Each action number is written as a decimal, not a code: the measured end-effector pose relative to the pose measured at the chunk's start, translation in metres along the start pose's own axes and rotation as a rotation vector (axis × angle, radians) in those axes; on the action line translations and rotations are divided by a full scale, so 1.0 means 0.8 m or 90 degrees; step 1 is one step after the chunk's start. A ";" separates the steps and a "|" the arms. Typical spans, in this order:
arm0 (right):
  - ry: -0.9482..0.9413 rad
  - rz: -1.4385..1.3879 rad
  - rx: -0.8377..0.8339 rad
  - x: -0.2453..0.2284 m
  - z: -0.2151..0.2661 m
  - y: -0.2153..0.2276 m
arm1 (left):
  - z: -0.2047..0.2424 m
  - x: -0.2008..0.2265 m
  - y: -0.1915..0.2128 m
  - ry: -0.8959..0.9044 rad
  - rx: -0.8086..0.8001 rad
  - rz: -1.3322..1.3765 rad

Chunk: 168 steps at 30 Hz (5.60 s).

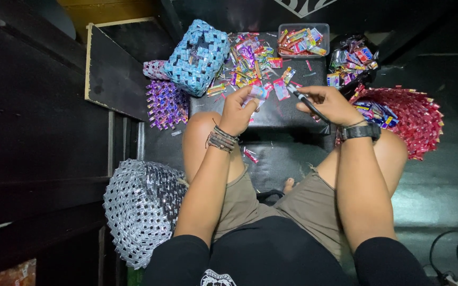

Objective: The person cuts small plastic wrappers using scissors and then folds the pieces by hand.

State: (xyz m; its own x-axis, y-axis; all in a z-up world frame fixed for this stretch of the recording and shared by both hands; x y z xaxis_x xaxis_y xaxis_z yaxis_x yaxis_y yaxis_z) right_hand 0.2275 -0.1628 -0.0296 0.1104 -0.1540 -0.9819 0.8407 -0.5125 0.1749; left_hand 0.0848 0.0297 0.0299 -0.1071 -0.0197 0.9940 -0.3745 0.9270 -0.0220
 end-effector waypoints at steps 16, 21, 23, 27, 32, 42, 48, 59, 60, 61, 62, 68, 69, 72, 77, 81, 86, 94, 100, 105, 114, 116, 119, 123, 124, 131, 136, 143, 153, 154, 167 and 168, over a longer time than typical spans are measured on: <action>-0.253 0.527 0.067 0.139 -0.030 -0.026 | 0.025 0.083 0.015 -0.211 0.145 -0.184; -0.270 0.672 0.004 0.204 -0.039 -0.033 | 0.028 0.090 0.015 -0.216 0.161 -0.177; -0.261 0.685 -0.001 0.216 -0.041 -0.034 | 0.029 0.095 0.014 -0.218 0.167 -0.174; -0.246 0.699 -0.004 0.195 -0.038 -0.047 | 0.030 0.097 0.014 -0.224 0.174 -0.171; -0.234 0.741 0.008 0.203 -0.041 -0.051 | 0.027 0.091 0.013 -0.226 0.175 -0.177; -0.098 0.875 0.092 0.169 -0.046 -0.064 | 0.019 0.080 0.011 -0.182 0.162 -0.171; -0.154 0.855 0.118 0.183 -0.056 -0.051 | 0.016 0.066 0.018 -0.137 0.189 -0.138; 0.240 0.001 0.322 -0.074 -0.031 -0.063 | 0.005 -0.020 -0.028 -0.010 0.075 -0.023; 0.260 0.035 0.336 -0.079 -0.026 -0.065 | 0.008 -0.018 -0.036 0.000 0.058 -0.020; 0.260 0.035 0.337 -0.073 -0.029 -0.062 | 0.005 -0.026 -0.039 0.000 0.057 -0.020; 0.242 0.004 0.343 -0.061 -0.030 -0.059 | 0.006 -0.030 -0.042 -0.025 0.051 -0.015; 0.221 -0.107 0.323 -0.041 -0.038 -0.056 | 0.016 0.001 -0.046 -0.115 0.046 -0.040; 0.223 -0.133 0.315 -0.050 -0.037 -0.059 | 0.018 0.006 -0.046 -0.139 0.047 -0.069; 0.218 -0.173 0.268 -0.044 -0.040 -0.067 | 0.023 0.019 -0.049 -0.205 0.050 -0.133; 0.192 -0.234 0.174 -0.057 -0.039 -0.080 | 0.024 0.033 -0.043 -0.215 0.055 -0.123; 0.200 -0.254 0.167 -0.075 -0.033 -0.067 | 0.022 0.041 -0.011 -0.201 0.171 -0.124; 0.156 -0.212 0.100 -0.070 -0.029 -0.073 | 0.017 0.029 -0.002 -0.182 0.222 -0.099; 0.143 -0.103 0.016 -0.070 -0.028 -0.090 | 0.015 0.027 -0.008 -0.166 0.165 -0.097; 0.225 0.058 0.042 -0.113 -0.022 -0.094 | 0.011 0.022 -0.006 -0.170 0.181 -0.113; 0.396 0.652 0.131 -0.185 -0.016 -0.127 | 0.020 0.047 0.035 -0.213 0.323 -0.211; 0.779 1.026 0.209 -0.198 0.002 -0.198 | 0.030 0.092 0.024 -0.331 0.309 -0.441; 0.817 1.005 0.214 -0.205 0.002 -0.198 | 0.035 0.102 0.023 -0.343 0.310 -0.463; 0.878 0.992 0.228 -0.220 0.009 -0.204 | 0.042 0.109 0.026 -0.366 0.316 -0.496; 0.922 1.012 0.248 -0.222 0.015 -0.220 | 0.059 0.126 0.032 -0.423 0.347 -0.493; 0.923 1.010 0.246 -0.228 0.017 -0.222 | 0.058 0.120 0.035 -0.420 0.349 -0.493; 0.955 1.002 0.233 -0.251 0.024 -0.223 | 0.075 0.108 0.039 -0.516 0.406 -0.521; 0.896 0.825 0.050 -0.249 0.013 -0.203 | 0.083 0.111 0.019 -0.607 0.347 -0.530; 0.454 0.357 -0.097 -0.222 -0.044 -0.158 | 0.059 0.110 0.034 -0.396 0.221 -0.325; 0.172 0.009 -0.227 -0.152 -0.098 -0.161 | 0.023 0.111 0.070 -0.291 0.278 -0.249; 0.173 0.011 -0.229 -0.164 -0.095 -0.162 | 0.013 0.108 0.076 -0.292 0.281 -0.249; 0.221 -0.064 0.178 -0.186 -0.125 -0.127 | -0.019 0.102 0.086 -0.155 0.430 -0.165; 0.227 -0.079 0.211 -0.194 -0.122 -0.128 | -0.017 0.100 0.087 -0.143 0.444 -0.142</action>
State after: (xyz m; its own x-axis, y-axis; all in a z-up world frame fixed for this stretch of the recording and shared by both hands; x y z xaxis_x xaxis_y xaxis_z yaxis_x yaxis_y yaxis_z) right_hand 0.1761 -0.0043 0.0978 0.2436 0.1941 -0.9503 0.6523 -0.7579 0.0124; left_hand 0.0627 0.0979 0.1095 -0.1170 -0.3231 0.9391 -0.8961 0.4421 0.0404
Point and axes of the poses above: each hand's wrist, its own z-axis away from the middle knuckle, its own y-axis out of the back of the hand, x = y × z, the point moved 10 cm from there along -z, towards the middle knuckle, and after that the axes turned 6 degrees about y, right-handed, at the moved point
